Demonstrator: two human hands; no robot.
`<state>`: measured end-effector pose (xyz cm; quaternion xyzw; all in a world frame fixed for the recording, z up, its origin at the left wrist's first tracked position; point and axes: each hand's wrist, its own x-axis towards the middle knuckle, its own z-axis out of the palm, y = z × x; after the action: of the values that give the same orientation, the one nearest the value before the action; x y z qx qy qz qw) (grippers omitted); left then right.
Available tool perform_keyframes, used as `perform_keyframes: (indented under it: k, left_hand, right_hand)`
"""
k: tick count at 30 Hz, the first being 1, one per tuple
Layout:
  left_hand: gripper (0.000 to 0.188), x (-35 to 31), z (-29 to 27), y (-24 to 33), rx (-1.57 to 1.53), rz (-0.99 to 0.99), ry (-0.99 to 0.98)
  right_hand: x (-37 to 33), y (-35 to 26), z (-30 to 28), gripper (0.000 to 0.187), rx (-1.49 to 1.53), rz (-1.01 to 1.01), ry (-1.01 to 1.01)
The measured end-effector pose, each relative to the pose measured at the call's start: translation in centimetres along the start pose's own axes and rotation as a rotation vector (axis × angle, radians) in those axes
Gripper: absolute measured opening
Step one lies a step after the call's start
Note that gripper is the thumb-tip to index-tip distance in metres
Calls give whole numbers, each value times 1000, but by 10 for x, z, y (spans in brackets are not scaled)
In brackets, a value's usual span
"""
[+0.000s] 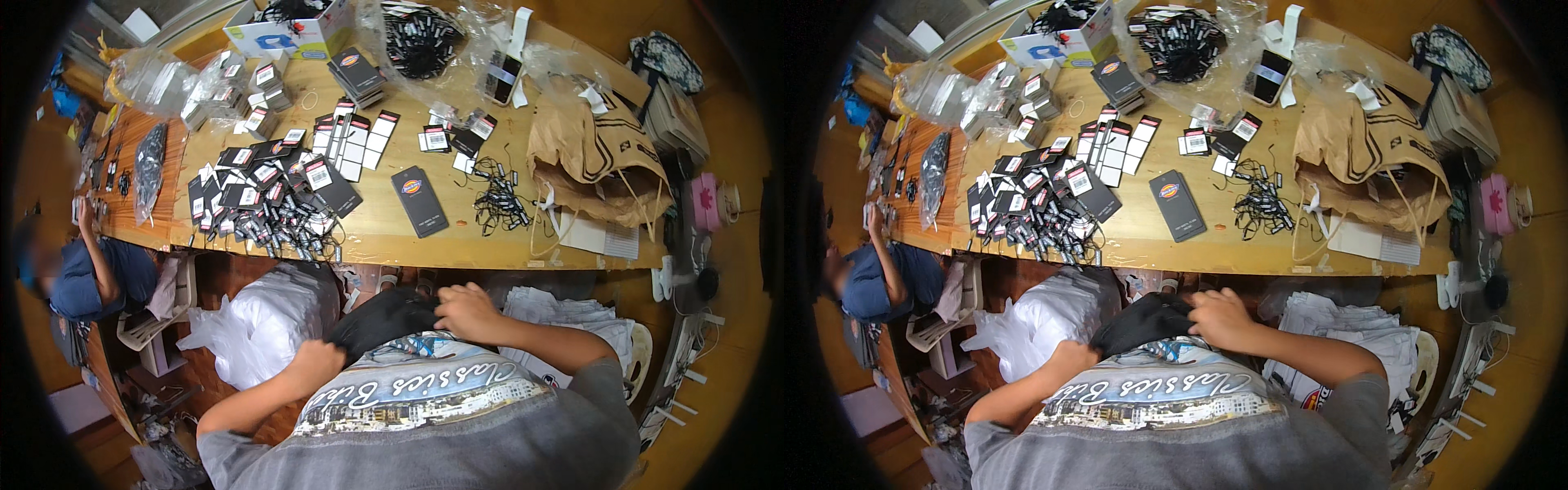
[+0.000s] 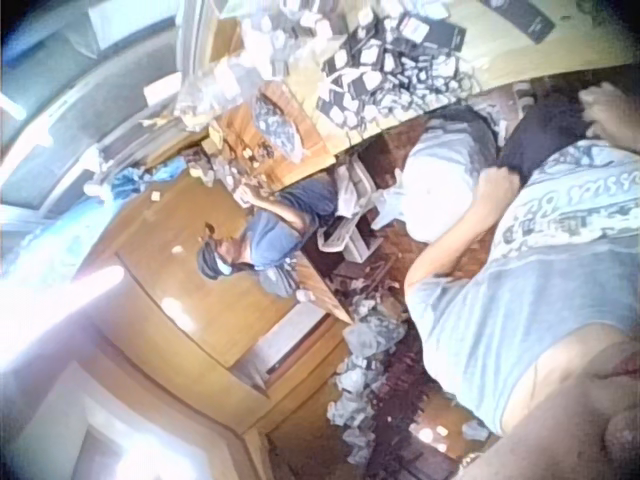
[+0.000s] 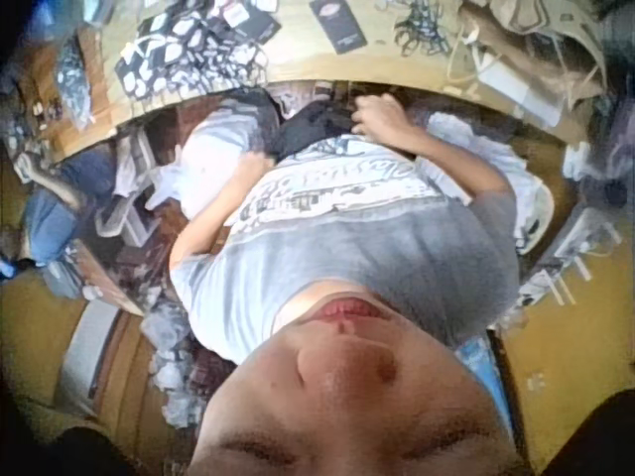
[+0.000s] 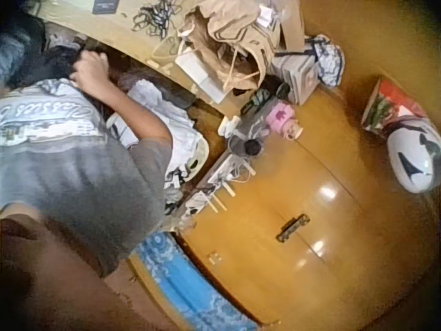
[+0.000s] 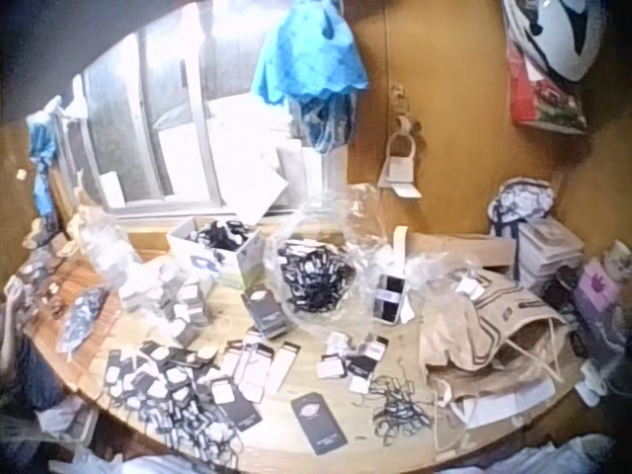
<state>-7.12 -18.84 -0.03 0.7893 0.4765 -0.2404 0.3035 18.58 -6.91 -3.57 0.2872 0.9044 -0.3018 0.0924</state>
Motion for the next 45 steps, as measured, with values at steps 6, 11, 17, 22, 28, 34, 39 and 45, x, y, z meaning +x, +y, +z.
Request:
perform_keyframes:
  k: [6,11,17,22,28,34,39,45]
  left_hand:
    - [14,-33,19,9,-146,-6,-202]
    - [16,-32,35,26,-236,-33,-157]
    - [20,-26,37,30,-270,-8,-139]
    - [24,-30,36,32,-345,51,-226]
    - [28,-41,26,-14,-768,197,-504]
    - [16,4,-61,-61,-439,-314,705]
    - [28,6,-27,-50,-464,-171,11]
    - [21,9,77,-15,-562,-98,673]
  right_hand:
    - [49,-38,9,13,-27,-336,80]
    - [81,-81,26,11,-82,-634,60]
    - [106,-103,52,15,-98,-760,-141]
    - [88,-47,-10,17,259,-635,-8]
    - [69,64,-57,14,226,-62,285]
    - [78,71,-73,14,88,-30,272]
    - [48,22,-53,18,380,8,-144]
    - [-26,10,-22,30,514,212,-19]
